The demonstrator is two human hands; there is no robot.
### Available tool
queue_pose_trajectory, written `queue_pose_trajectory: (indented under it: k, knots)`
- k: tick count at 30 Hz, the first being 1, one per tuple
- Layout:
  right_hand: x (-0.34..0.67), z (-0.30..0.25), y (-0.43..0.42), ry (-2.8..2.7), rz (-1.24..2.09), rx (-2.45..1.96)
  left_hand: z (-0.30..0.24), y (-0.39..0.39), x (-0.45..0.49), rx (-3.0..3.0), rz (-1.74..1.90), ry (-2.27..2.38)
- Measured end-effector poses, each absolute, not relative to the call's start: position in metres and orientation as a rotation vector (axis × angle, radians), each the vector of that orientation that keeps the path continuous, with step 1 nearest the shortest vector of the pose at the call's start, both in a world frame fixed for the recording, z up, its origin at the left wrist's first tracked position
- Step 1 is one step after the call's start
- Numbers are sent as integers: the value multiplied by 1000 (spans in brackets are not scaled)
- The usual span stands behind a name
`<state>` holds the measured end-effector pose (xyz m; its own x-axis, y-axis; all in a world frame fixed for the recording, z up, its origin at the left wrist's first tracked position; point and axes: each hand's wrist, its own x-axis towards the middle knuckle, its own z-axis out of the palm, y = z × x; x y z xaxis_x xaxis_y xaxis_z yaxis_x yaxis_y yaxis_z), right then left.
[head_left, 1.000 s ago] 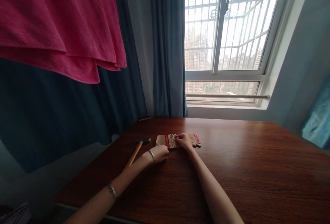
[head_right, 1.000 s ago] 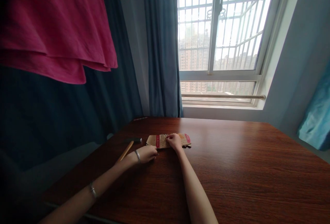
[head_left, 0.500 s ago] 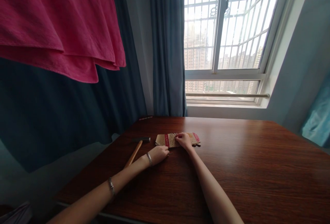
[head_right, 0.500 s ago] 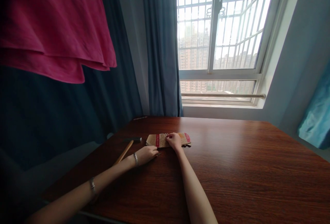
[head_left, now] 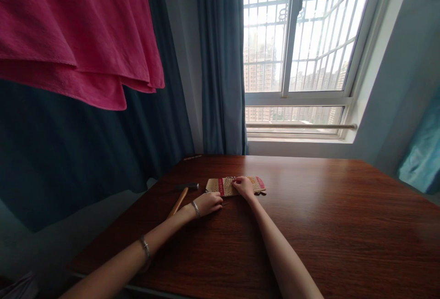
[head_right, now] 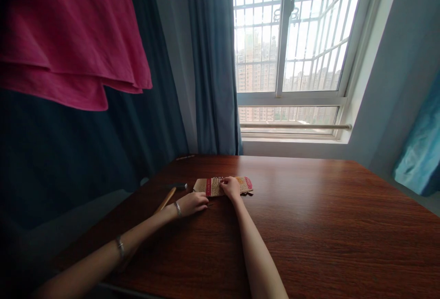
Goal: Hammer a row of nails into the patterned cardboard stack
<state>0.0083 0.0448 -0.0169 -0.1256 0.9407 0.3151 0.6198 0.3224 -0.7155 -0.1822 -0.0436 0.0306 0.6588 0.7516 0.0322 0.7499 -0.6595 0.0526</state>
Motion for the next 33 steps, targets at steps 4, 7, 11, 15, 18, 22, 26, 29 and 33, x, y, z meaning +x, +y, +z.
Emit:
queue_pose_trajectory:
  k: [4,7,11,15,18,22,26,29,33]
  knots:
    - [8,-16,45,-1835,536,-1397,32,-44,-185,2808,101,1267]
    - [8,-16,44,-1822,532,-1414,33,-43,-187,2778,114,1262]
    - [7,-16,45,-1810,541,-1434,35,-41,-190,2744,143,1221]
    - [7,-14,43,-1807,547,-1443,36,-39,-192,2734,173,1183]
    - [8,-13,42,-1812,550,-1444,35,-38,-194,2709,193,1165]
    - [8,-14,43,-1812,551,-1439,33,-35,-198,2670,198,1162]
    - [8,-16,45,-1803,549,-1433,34,-35,-202,2663,189,1147]
    - [8,-17,45,-1800,554,-1435,37,-38,-203,2659,200,1137]
    - [7,-16,45,-1795,563,-1444,39,-35,-199,2584,362,1147]
